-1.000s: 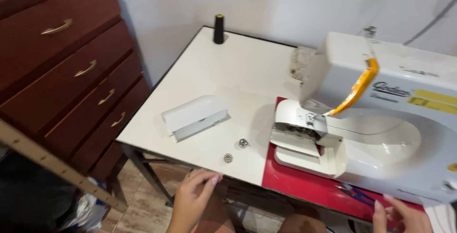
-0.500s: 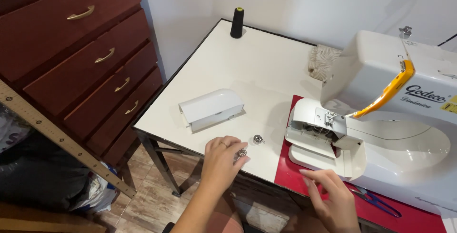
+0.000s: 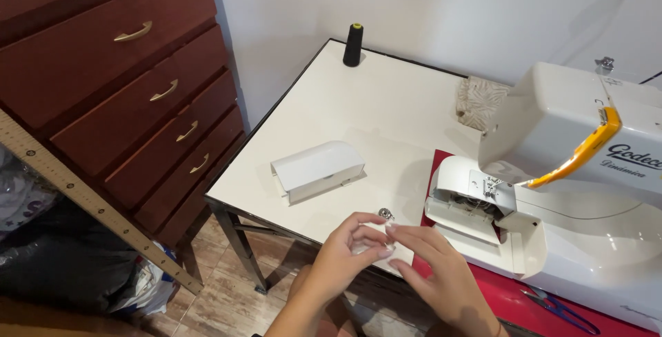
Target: Preparing a sewing machine by inserting a bobbin, placing a thread spool, and threading the needle.
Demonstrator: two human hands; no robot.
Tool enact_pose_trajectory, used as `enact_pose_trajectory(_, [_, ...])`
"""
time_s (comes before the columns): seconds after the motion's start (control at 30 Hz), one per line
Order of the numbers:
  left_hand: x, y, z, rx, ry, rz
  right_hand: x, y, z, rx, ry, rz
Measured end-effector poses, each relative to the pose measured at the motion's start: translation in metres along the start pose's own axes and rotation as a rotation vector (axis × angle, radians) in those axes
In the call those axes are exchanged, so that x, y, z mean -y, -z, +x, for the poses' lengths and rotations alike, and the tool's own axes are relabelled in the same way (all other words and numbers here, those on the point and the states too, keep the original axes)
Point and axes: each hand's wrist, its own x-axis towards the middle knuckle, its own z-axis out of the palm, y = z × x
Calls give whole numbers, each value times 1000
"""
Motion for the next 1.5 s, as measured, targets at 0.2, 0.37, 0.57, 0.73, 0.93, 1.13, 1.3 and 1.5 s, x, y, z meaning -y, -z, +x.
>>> enact_pose_trajectory(0.2, [10,-14,-6,122,3,-275,18,10,-9,-223,149,35])
enact_pose_trajectory(0.37, [19,-25,-12,166,-32,-415,18,19,-20,-275,120,209])
enact_pose_trajectory(0.57, [17,-38,-20,218,-74,-433,11,23,-32,-308,176,116])
enact_pose_trajectory(0.73, [8,-46,-26,248,-121,-409,12,22,-40,-475,119,86])
enact_pose_trajectory(0.93, [32,-60,-24,176,-89,-670,-5,24,-55,-470,-3,91])
enact_pose_trajectory(1.13, [23,-71,-28,22,26,-846,10,27,-64,-506,-82,291])
enact_pose_trajectory(1.3, [10,-80,-34,-64,-87,-733,21,32,-77,-563,-83,342])
enact_pose_trajectory(1.5, [-10,-84,-47,-86,-318,-304,39,46,-76,-704,14,254])
